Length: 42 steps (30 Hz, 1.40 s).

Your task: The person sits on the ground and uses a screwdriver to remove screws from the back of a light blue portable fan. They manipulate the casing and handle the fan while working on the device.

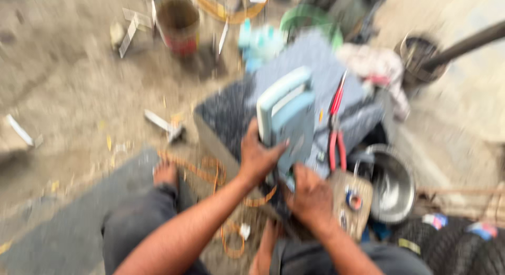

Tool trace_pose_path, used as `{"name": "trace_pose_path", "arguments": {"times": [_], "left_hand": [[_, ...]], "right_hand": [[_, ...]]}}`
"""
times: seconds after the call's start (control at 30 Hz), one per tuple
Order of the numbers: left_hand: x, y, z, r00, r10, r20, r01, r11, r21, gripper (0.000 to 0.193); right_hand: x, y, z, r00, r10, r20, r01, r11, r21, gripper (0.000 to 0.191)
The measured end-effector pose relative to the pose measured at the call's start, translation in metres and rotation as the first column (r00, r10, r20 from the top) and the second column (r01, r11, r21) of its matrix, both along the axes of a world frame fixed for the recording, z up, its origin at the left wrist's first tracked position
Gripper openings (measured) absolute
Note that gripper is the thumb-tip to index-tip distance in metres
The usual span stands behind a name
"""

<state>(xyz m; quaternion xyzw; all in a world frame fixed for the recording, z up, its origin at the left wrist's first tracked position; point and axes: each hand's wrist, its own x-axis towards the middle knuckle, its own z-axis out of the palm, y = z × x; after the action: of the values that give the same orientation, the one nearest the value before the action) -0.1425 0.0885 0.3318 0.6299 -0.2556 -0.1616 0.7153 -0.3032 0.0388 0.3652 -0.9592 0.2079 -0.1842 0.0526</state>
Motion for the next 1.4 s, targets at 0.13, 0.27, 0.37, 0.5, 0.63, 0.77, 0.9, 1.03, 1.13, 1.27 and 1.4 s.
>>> {"name": "trace_pose_path", "arguments": {"times": [0.13,0.27,0.37,0.5,0.63,0.77,0.9,1.03,1.13,1.27,1.4], "left_hand": [[-0.019,0.035,-0.006,0.997,-0.028,-0.067,0.025,0.998,-0.053,0.050],[-0.039,0.056,-0.016,0.998,-0.002,-0.068,0.000,0.999,-0.035,0.048],[-0.050,0.042,-0.013,1.000,0.016,0.000,-0.016,1.000,-0.010,0.048],[-0.066,0.007,-0.008,1.000,-0.007,-0.025,0.007,1.000,-0.031,0.050],[-0.092,-0.025,-0.016,0.996,0.054,0.070,-0.046,0.994,-0.102,0.062],[-0.108,-0.051,-0.028,0.998,-0.031,-0.061,0.027,0.998,-0.063,0.055],[-0.110,-0.057,-0.042,0.998,-0.050,-0.048,0.049,0.998,-0.034,0.051],[-0.110,-0.055,-0.053,0.999,-0.025,-0.038,0.023,0.998,-0.060,0.050],[-0.109,-0.058,-0.055,0.998,-0.043,-0.044,0.041,0.998,-0.040,0.049],[-0.107,-0.066,-0.054,0.999,-0.048,0.024,0.049,0.997,-0.059,0.054],[-0.102,-0.061,-0.058,0.998,-0.059,0.028,0.061,0.996,-0.061,0.051]], "right_hand": [[-0.014,0.036,-0.005,0.999,0.044,-0.016,-0.045,0.997,-0.059,0.018],[-0.025,0.054,-0.015,0.994,-0.085,-0.069,0.090,0.993,0.076,0.025],[-0.037,0.040,-0.012,0.991,-0.102,-0.084,0.109,0.990,0.092,0.024],[-0.058,0.005,-0.009,0.997,-0.007,-0.076,-0.001,0.995,-0.099,0.016],[-0.072,-0.028,-0.022,0.995,-0.061,-0.077,0.062,0.998,0.005,0.023],[-0.085,-0.062,-0.029,0.964,-0.136,-0.230,0.207,0.925,0.319,0.026],[-0.098,-0.060,-0.031,0.994,0.017,-0.110,-0.006,0.995,0.100,0.018],[-0.089,-0.057,-0.033,0.991,0.049,-0.128,-0.034,0.992,0.119,0.009],[-0.082,-0.069,-0.033,0.968,-0.186,-0.169,0.252,0.702,0.666,0.013],[-0.086,-0.072,-0.035,0.994,-0.034,-0.102,0.065,0.945,0.321,0.020],[-0.084,-0.065,-0.037,0.987,0.074,-0.139,-0.062,0.994,0.087,0.013]]}}
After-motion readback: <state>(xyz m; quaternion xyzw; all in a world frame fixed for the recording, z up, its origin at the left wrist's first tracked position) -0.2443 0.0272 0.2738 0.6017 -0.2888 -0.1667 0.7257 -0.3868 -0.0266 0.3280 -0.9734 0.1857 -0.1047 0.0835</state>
